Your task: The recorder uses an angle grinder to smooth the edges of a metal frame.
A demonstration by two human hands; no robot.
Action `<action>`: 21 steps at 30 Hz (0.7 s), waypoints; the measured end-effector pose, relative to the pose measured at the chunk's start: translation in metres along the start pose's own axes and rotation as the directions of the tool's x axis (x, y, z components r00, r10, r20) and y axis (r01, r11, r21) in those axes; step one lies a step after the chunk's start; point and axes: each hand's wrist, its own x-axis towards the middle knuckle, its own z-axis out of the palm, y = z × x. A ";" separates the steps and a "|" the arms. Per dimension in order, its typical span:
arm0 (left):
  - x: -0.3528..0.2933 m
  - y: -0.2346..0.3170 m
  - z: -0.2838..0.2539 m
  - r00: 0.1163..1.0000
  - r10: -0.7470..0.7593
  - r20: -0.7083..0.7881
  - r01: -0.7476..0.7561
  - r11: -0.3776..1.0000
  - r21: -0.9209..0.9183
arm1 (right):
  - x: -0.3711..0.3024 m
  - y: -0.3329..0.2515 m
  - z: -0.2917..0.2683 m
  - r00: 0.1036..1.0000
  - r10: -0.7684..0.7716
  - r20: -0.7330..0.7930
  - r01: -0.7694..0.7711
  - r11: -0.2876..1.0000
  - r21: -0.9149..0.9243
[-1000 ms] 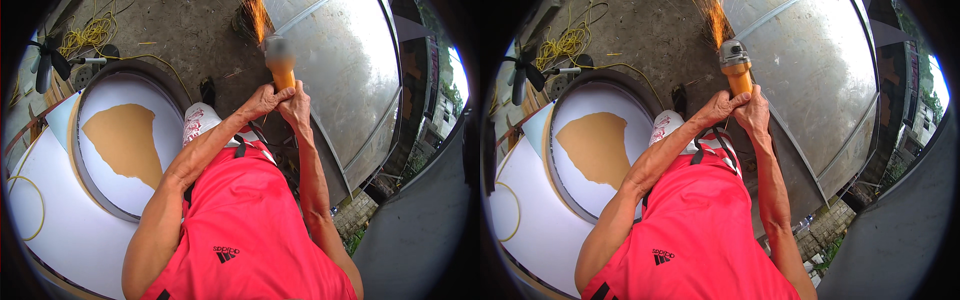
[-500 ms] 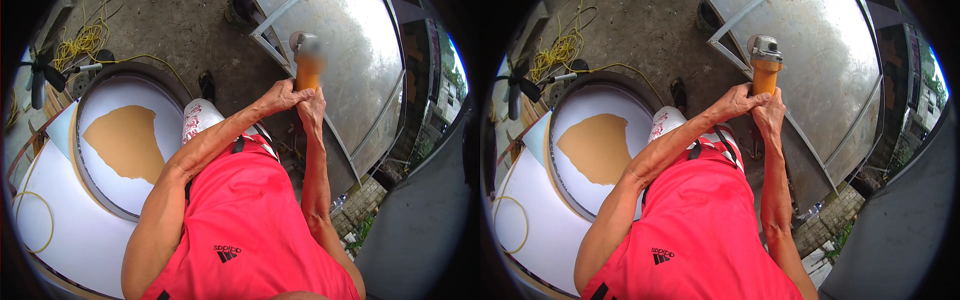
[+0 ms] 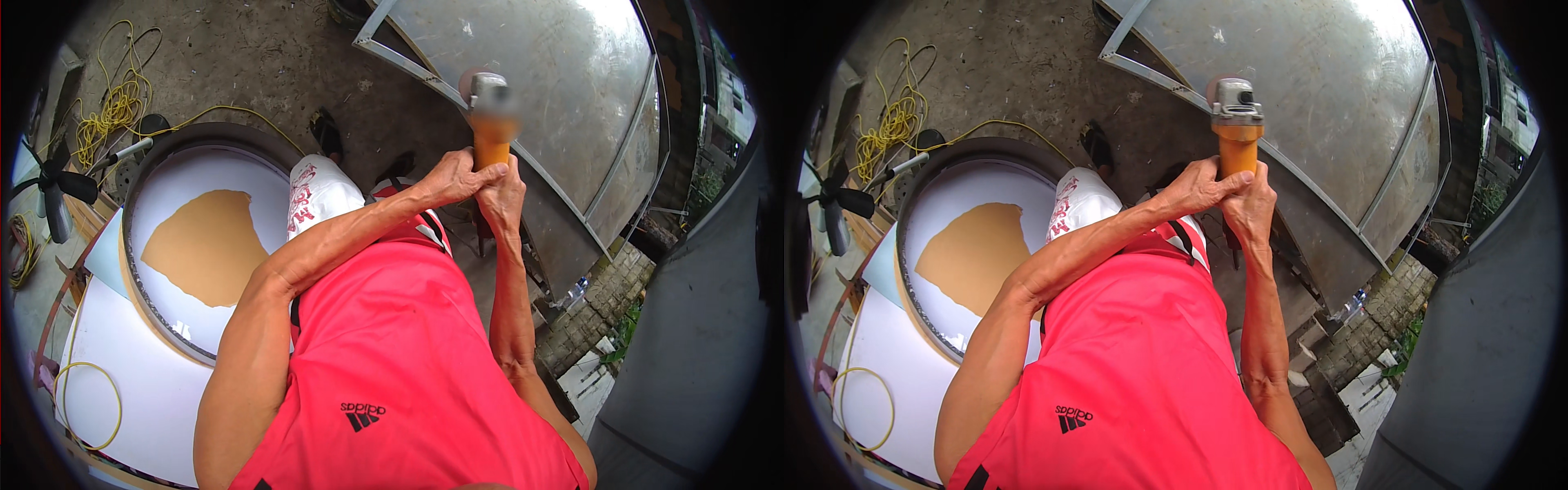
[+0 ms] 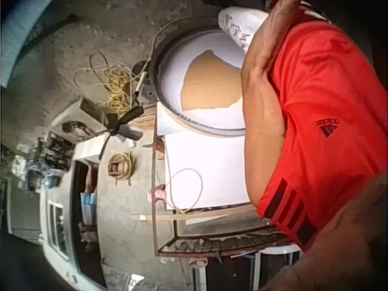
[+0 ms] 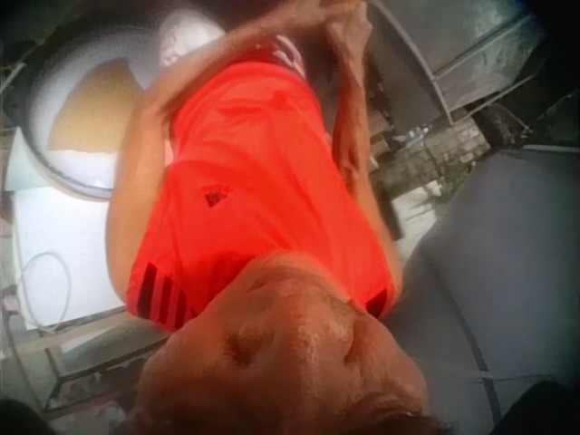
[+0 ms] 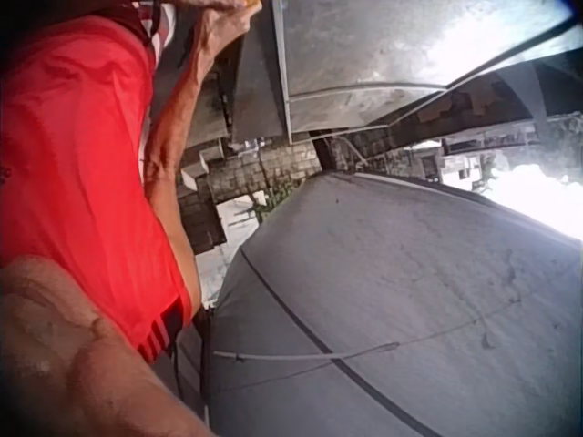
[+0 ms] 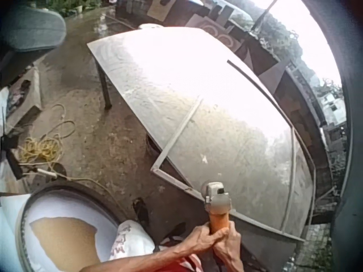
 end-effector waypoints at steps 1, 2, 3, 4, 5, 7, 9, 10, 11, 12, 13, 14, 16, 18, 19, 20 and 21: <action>-0.003 -0.001 -0.001 1.000 -0.001 0.011 0.001 1.000 0.001 | 0.000 0.000 0.003 1.000 0.003 0.001 -0.003 1.000 0.001; -0.005 -0.001 -0.002 0.999 0.020 -0.038 -0.020 1.000 -0.008 | 0.002 -0.001 0.007 1.000 -0.006 0.023 0.006 1.000 -0.006; -0.007 -0.001 -0.005 0.995 0.039 -0.088 -0.041 0.999 -0.017 | 0.004 -0.002 0.010 0.999 -0.022 0.040 0.022 1.000 -0.013; -0.010 -0.001 -0.009 0.994 0.022 -0.106 -0.026 0.999 -0.034 | 0.006 -0.004 0.014 0.998 -0.024 0.060 0.023 1.000 0.015; -0.013 -0.001 -0.012 0.992 0.018 -0.121 -0.022 0.999 -0.030 | 0.008 -0.006 0.018 0.997 -0.027 0.065 0.026 1.000 0.018; -0.016 0.000 -0.022 0.992 -0.019 -0.121 0.016 1.000 -0.024 | 0.012 -0.009 0.025 0.993 -0.074 0.092 0.071 0.997 0.038; -0.016 0.000 -0.026 0.993 -0.016 -0.120 0.015 1.000 -0.006 | 0.015 -0.012 0.029 0.990 -0.108 0.093 0.106 0.994 0.028; -0.015 0.000 -0.027 0.990 0.024 -0.139 -0.028 0.999 -0.024 | 0.015 -0.013 0.031 0.994 -0.082 0.078 0.080 0.996 0.027; -0.014 -0.001 -0.027 0.985 0.065 -0.158 -0.073 0.996 -0.042 | 0.016 -0.014 0.032 0.997 -0.056 0.061 0.055 0.998 0.025; -0.013 -0.002 -0.027 0.984 0.069 -0.161 -0.077 0.996 -0.043 | 0.016 -0.014 0.032 0.996 -0.061 0.061 0.060 0.998 0.024; -0.011 -0.002 -0.026 0.985 0.061 -0.159 -0.068 0.997 -0.039 | 0.017 -0.015 0.032 0.997 -0.050 0.052 0.049 0.999 0.020; -0.010 -0.004 -0.027 0.984 0.065 -0.169 -0.073 0.996 -0.043 | 0.017 -0.014 0.032 0.997 -0.063 0.047 0.062 0.998 0.021; -0.009 -0.006 -0.027 0.986 0.067 -0.150 -0.074 0.996 -0.042 | 0.017 -0.014 0.032 0.995 -0.081 0.066 0.080 0.997 0.019; -0.009 -0.008 -0.027 0.986 0.089 -0.144 -0.095 0.995 -0.037 | 0.017 -0.013 0.031 0.988 -0.131 0.080 0.129 0.991 0.031; -0.009 -0.008 -0.028 0.989 0.072 -0.130 -0.077 0.997 -0.032 | 0.017 -0.012 0.032 0.993 -0.097 0.066 0.095 0.995 0.028; -0.010 -0.009 -0.028 0.991 0.056 -0.120 -0.060 0.998 -0.032 | 0.016 -0.012 0.032 0.995 -0.069 0.069 0.068 0.997 0.023; -0.010 -0.009 -0.028 0.992 0.050 -0.118 -0.053 0.998 -0.028 | 0.016 -0.011 0.032 0.997 -0.060 0.056 0.058 0.998 0.027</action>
